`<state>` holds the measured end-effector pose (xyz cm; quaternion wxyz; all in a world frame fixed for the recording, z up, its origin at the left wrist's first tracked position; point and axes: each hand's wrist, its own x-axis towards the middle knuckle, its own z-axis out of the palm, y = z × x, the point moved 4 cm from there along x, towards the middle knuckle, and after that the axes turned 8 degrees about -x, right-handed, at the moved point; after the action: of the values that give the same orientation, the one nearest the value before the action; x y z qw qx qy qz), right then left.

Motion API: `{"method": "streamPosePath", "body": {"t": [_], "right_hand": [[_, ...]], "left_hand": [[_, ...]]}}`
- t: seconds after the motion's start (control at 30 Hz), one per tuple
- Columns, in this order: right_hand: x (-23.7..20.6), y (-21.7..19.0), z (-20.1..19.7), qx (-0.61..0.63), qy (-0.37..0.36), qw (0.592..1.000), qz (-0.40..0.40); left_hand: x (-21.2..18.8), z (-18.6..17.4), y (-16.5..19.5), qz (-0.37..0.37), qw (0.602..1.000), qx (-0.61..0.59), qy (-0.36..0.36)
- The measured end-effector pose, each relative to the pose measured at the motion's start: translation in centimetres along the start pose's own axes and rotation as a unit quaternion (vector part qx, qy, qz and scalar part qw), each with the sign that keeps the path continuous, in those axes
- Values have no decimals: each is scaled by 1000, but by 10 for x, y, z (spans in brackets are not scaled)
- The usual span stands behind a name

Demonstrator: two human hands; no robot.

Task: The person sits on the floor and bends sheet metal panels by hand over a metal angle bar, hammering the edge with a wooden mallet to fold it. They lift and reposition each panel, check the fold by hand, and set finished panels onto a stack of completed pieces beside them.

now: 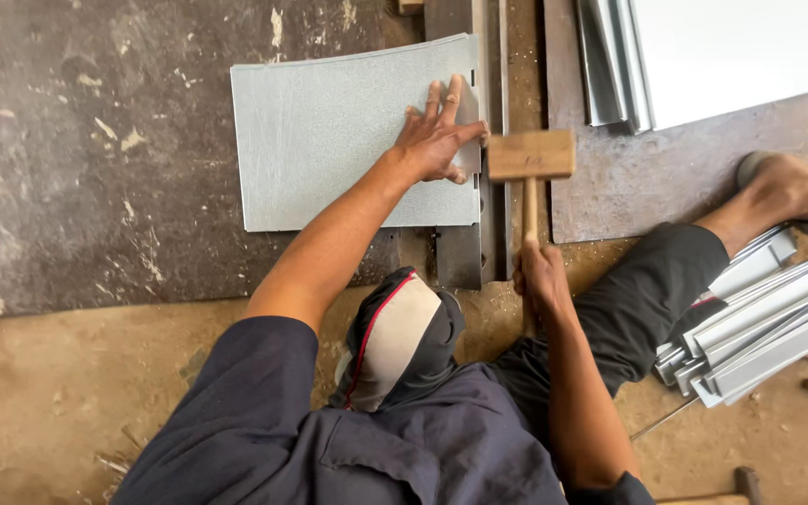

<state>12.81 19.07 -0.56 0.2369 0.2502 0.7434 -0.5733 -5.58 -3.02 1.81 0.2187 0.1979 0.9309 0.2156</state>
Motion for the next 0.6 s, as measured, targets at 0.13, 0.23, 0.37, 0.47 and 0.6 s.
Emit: {"method": "streamPosePath", "body": {"t": [0.13,0.23,0.37,0.47,0.6], "right_hand": [[31,-43,3,28,24,999,-31],[47,-62,7,46,-7,998,-46],[54,-64,11,39,-2,998,-47],[57,-63,15,8,-9,999,-53],[49,-74,19,-3,2,998,-67]], "left_hand": [[-6,3,0,4,1000,5,12],[-5,5,-2,5,1000,0,24],[-3,3,-4,5,999,-10,33],[-5,0,-5,7,999,-14,31],[-7,0,-6,7,999,-20,37]]}}
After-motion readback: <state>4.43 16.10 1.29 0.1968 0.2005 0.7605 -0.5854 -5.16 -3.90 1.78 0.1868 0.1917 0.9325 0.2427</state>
